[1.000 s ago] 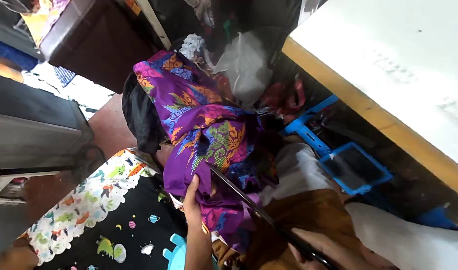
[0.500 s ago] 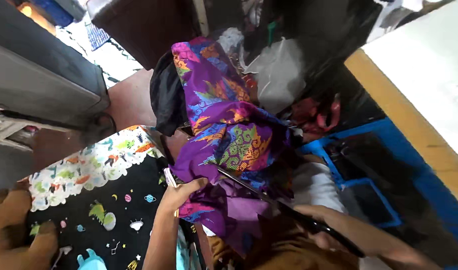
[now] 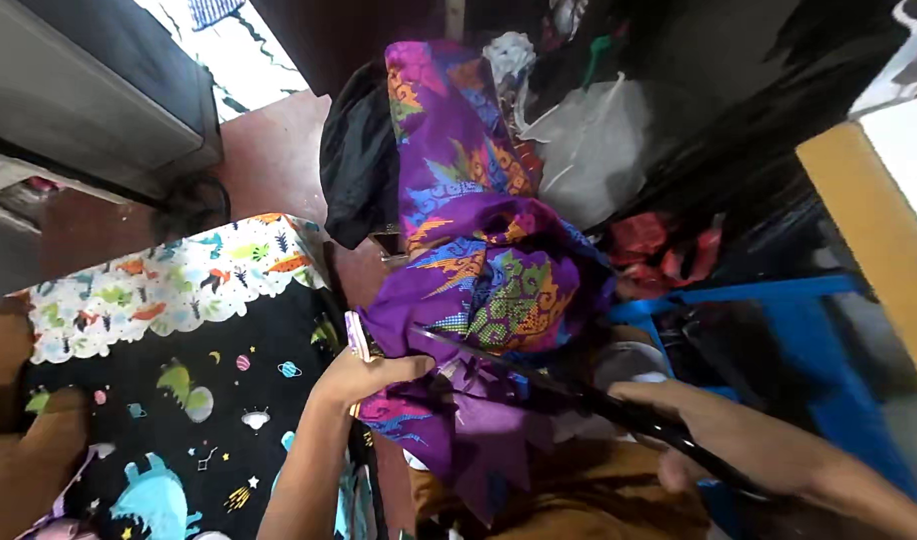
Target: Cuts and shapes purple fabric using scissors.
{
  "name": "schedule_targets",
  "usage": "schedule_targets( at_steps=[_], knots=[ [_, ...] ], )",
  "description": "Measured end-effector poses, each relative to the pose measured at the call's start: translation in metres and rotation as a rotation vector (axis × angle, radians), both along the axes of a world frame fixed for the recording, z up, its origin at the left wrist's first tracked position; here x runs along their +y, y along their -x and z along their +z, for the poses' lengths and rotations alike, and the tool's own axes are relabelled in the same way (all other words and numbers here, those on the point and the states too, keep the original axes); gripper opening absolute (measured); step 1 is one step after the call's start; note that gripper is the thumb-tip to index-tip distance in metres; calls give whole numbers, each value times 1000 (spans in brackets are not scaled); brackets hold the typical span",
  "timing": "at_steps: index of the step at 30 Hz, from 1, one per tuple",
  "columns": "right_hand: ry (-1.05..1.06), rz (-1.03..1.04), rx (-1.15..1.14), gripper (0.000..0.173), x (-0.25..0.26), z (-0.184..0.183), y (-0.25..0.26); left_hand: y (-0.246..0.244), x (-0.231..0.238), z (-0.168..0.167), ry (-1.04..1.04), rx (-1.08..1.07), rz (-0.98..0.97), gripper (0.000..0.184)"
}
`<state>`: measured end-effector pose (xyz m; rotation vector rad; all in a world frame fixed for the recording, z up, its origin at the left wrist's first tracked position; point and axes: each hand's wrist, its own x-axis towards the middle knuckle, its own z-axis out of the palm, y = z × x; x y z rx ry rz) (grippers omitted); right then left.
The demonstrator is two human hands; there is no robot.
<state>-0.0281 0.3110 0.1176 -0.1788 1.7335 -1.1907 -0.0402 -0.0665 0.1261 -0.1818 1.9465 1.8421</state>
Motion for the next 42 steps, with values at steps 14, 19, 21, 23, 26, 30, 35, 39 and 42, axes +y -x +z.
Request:
schedule_targets(
  at_steps=[14, 19, 21, 23, 26, 30, 35, 39, 42],
  knots=[
    [11, -44, 172, 60, 8, 0, -8, -7, 2, 4, -95, -1, 45, 23],
    [-18, -84, 150, 64, 19, 3, -32, -27, 28, 1, -106, -10, 343, 19],
    [-30, -116, 126, 63, 22, 5, -46, -36, 40, -3, -124, 16, 395, 19],
    [-31, -159, 118, 63, 24, 5, -63, -44, 51, -7, -154, 48, 404, 20],
    [-44, -218, 62, 64, 27, 8, -83, -52, 65, -11, -192, 67, 410, 23],
    [-10, -285, 48, 68, 28, 7, -104, -55, 81, -11, -198, 52, 414, 22],
    [-17, -370, -36, 61, 19, 7, -117, -54, 94, -14, -132, 42, 409, 24],
    [-33, -354, -12, 64, 23, 2, -125, -54, 94, -13, -158, 14, 451, 26],
    [-9, -398, 51, 66, 36, -6, -135, -53, 71, -18, -310, 145, 565, 56]
  ],
)
